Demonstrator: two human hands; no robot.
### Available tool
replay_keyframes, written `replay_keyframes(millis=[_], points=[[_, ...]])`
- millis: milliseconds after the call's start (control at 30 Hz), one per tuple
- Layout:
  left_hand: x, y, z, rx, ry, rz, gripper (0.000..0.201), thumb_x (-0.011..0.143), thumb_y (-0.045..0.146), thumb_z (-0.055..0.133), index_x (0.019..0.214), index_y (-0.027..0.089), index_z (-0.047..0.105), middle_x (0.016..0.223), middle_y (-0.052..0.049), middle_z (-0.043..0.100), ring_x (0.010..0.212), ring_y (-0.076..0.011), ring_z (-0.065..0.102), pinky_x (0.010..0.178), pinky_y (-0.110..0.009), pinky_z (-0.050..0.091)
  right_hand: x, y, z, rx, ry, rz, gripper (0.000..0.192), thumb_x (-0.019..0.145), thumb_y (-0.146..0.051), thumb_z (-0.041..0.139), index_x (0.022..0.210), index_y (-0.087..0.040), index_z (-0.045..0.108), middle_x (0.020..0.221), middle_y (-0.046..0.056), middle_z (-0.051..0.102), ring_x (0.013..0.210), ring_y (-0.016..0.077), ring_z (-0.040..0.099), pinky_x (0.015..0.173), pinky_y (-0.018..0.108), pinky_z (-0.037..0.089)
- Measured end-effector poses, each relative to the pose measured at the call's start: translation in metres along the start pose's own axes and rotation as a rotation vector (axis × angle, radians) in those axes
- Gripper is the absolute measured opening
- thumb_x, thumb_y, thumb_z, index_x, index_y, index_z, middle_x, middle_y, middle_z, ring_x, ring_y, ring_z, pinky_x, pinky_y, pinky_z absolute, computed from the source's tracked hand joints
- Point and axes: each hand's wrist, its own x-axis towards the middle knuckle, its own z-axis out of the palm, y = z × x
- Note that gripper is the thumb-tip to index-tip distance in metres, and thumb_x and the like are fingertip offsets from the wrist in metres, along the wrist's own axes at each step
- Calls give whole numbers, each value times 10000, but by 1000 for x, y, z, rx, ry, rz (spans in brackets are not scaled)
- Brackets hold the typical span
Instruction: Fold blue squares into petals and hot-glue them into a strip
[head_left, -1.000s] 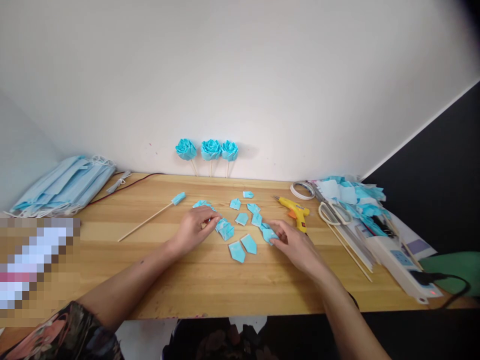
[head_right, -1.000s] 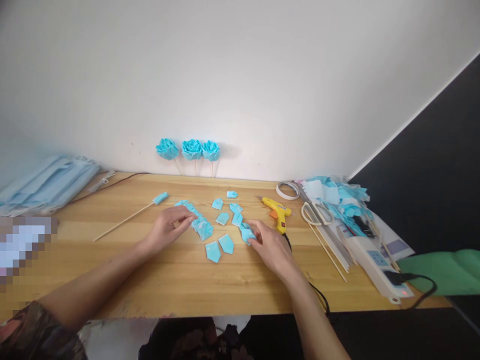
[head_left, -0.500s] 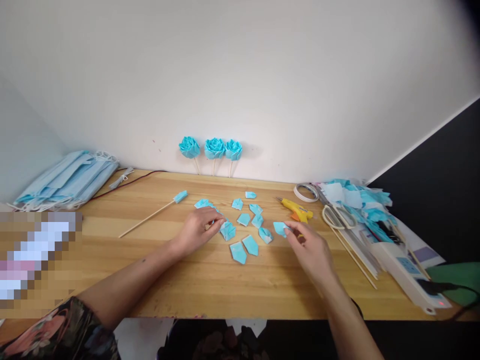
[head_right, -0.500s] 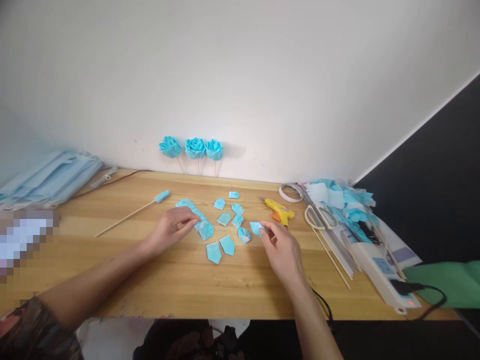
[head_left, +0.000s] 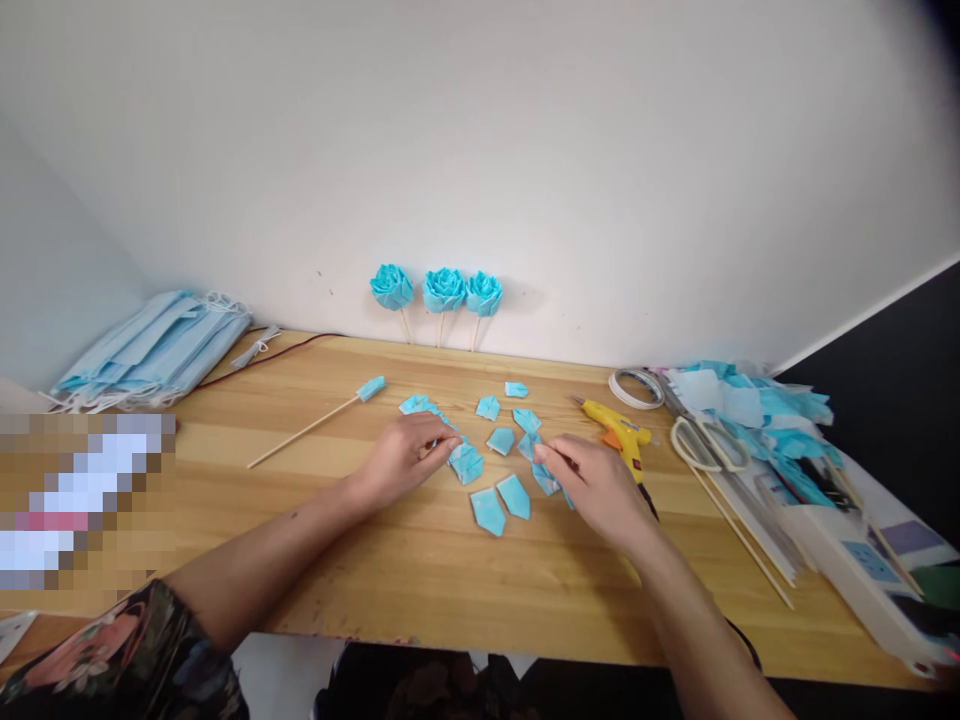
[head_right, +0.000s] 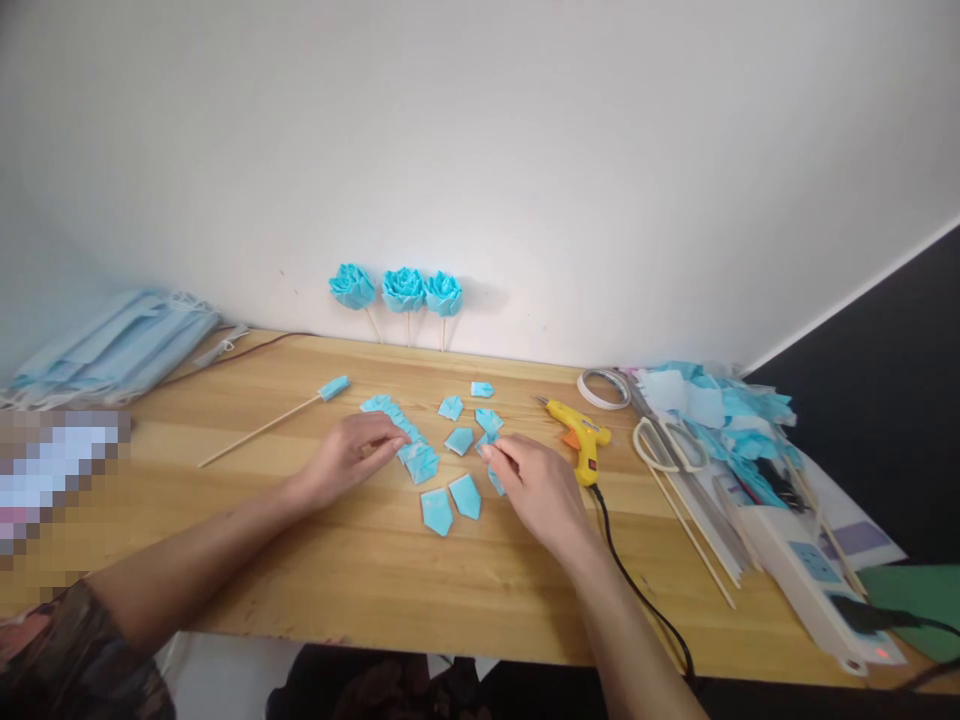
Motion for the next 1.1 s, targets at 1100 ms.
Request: replay_keyframes(millis=[1100], points=[[0, 23, 4, -690, -174, -387, 142, 783, 245, 673, 837, 116, 697, 819, -59, 720, 749, -124, 637, 695, -230, 485, 31, -26, 49, 350, -47, -442, 552, 940, -502, 391, 490, -182, 420, 477, -27, 428, 480, 94, 414, 496, 238, 302]])
